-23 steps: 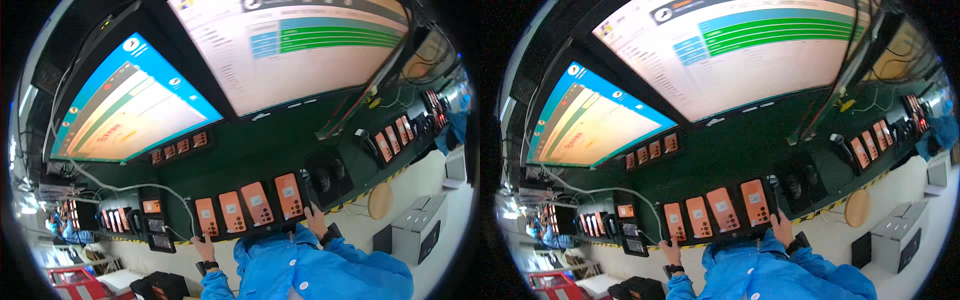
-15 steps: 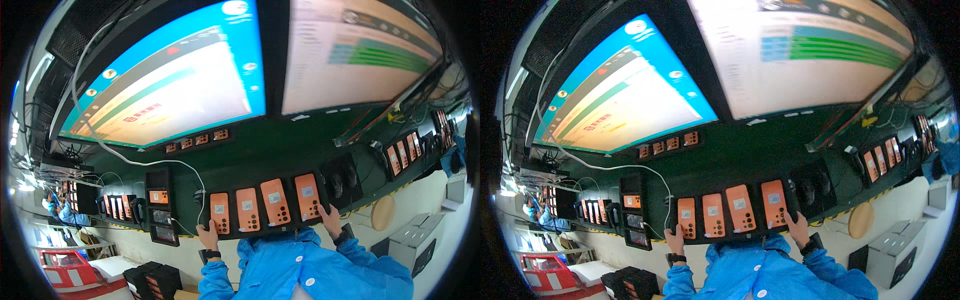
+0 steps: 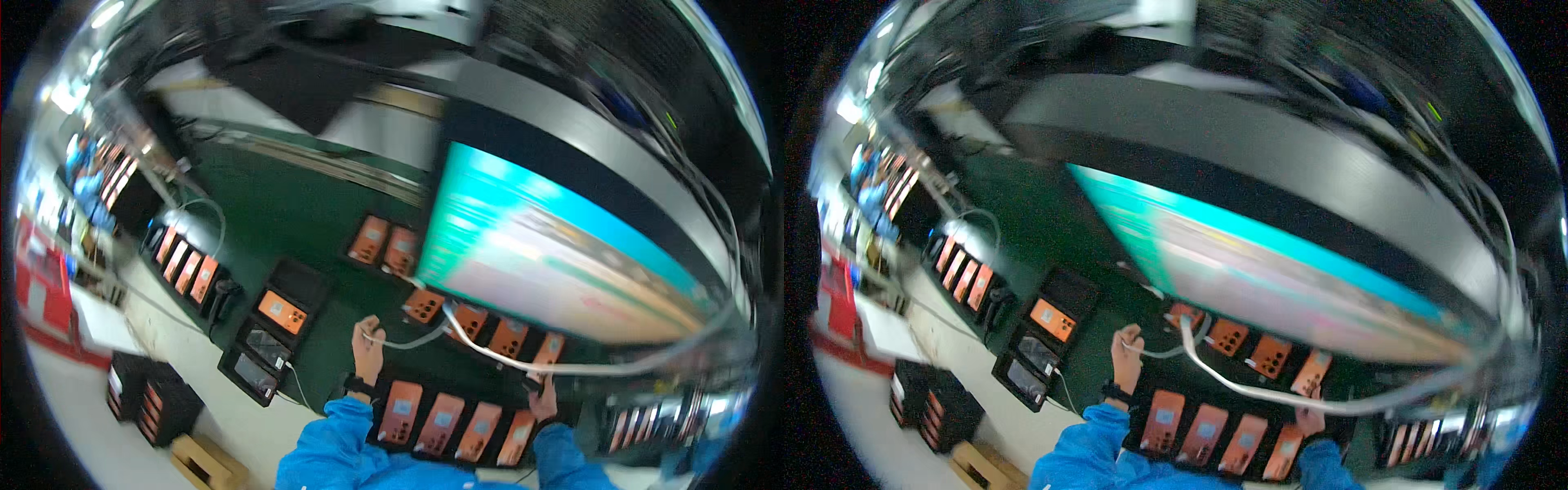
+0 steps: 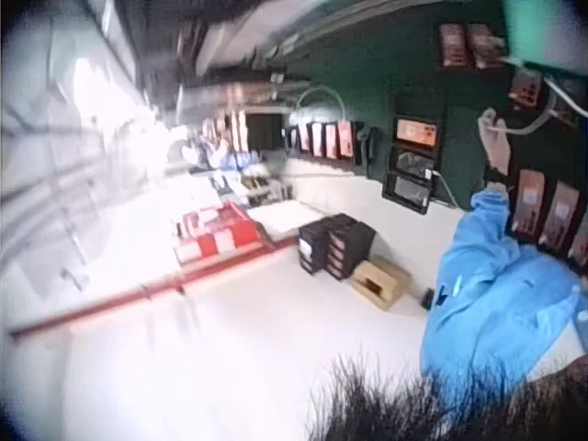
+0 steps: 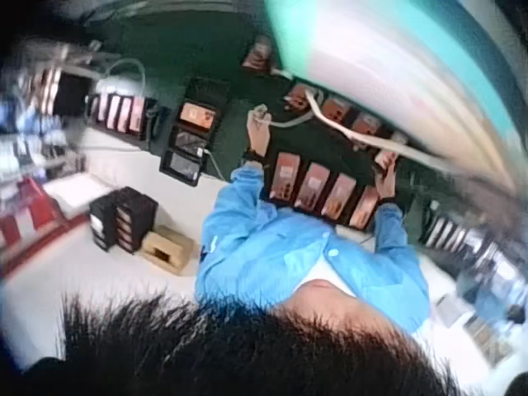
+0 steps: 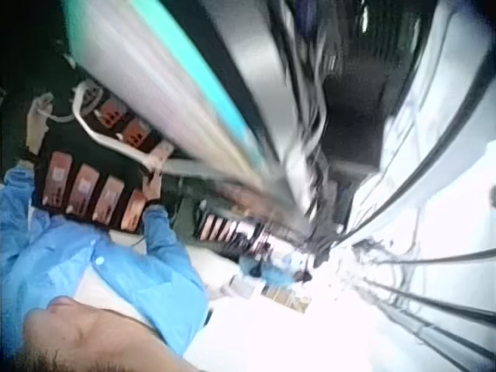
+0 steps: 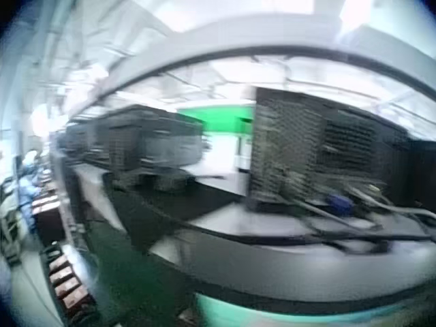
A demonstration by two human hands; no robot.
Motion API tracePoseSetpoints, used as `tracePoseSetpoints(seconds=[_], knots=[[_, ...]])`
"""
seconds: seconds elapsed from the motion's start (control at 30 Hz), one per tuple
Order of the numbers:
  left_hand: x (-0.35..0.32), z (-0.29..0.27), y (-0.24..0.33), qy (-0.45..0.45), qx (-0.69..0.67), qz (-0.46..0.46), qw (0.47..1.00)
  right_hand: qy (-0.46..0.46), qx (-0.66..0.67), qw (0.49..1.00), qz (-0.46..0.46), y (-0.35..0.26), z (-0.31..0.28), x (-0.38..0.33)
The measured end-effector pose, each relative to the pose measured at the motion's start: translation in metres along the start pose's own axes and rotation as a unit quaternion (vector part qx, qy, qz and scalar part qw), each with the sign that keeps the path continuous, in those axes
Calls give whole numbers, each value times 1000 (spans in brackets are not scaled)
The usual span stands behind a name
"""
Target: The person is scanning barcode stickers on several handheld electronic devices using a handheld barcode scanner.
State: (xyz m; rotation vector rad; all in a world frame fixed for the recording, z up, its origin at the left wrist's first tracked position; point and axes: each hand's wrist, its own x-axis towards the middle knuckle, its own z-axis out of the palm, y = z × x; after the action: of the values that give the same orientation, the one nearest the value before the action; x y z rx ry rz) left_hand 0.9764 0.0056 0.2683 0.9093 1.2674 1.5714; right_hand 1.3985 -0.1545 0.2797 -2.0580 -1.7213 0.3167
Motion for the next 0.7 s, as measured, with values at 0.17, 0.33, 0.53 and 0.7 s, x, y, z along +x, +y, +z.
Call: tracePoseSetpoints(seconds=[0.17,0.33,0.53,0.7], knots=[[-13,-30,-3,-12,-105,-81,991,8,752,556,354,4,71,101],[-50,-55,-16,15,-116,-122,986,-106,776,523,337,-25,111,164],[-74,-55,-27,22,-86,-175,981,-143,177,974,11,0,182,222],[-80,-48,1,-39,-38,-158,986,108,552,780,275,-58,179,167]])
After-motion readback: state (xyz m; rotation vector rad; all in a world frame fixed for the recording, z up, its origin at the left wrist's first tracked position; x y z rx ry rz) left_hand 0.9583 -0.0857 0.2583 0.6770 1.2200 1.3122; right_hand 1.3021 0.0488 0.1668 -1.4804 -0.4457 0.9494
